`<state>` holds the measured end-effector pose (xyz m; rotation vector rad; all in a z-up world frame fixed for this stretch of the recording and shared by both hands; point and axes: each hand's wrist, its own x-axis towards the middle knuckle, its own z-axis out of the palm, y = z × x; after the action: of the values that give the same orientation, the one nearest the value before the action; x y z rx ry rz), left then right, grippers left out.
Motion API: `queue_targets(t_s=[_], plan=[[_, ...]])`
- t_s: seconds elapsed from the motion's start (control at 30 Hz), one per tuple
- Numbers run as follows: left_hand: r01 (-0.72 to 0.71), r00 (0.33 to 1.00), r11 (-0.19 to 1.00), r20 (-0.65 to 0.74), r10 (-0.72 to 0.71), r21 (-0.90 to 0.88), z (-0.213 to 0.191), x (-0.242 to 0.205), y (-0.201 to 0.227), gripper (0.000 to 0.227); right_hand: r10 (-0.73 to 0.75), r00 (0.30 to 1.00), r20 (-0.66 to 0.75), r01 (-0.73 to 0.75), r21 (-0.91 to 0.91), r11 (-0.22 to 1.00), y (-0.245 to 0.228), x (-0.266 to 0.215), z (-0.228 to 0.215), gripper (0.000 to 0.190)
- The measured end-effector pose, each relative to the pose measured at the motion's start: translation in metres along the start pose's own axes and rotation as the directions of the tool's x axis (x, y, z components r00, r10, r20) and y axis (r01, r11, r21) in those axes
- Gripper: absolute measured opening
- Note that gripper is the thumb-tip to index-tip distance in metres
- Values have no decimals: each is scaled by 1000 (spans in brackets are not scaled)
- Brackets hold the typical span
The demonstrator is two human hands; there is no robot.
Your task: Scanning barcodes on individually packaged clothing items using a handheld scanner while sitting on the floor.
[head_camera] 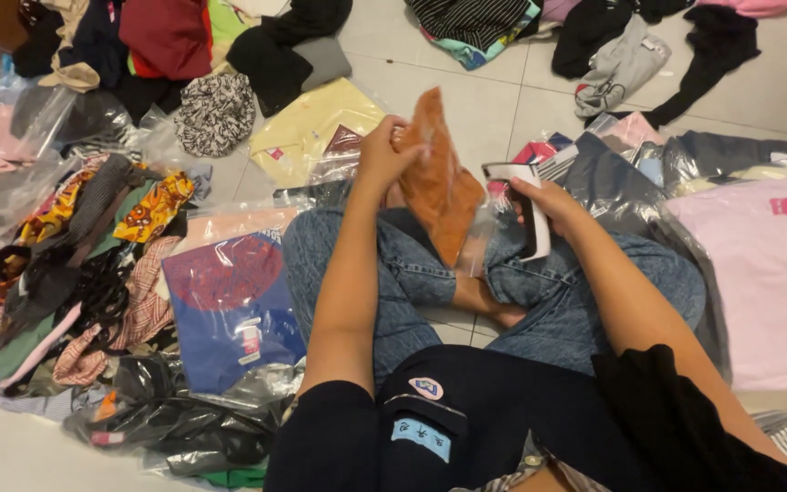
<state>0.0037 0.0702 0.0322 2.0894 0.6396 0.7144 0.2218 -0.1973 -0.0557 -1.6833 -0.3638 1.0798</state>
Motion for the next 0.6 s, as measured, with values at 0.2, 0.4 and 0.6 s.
queue_targets(t_s=[0.2,0.4,0.6], plan=[[-162,950,716,89,298,-679,-43,-30,91,48,-295,956,7,251,508,824,-5,-6,-7,37],[-11,973,228,43,228,-974,-12,-35,64,39,-495,867,61,355,621,698,2,-9,-11,59],[410,819,202,262,-511,-889,45,8,-13,60,-385,916,-110,393,430,813,12,-16,9,29]])
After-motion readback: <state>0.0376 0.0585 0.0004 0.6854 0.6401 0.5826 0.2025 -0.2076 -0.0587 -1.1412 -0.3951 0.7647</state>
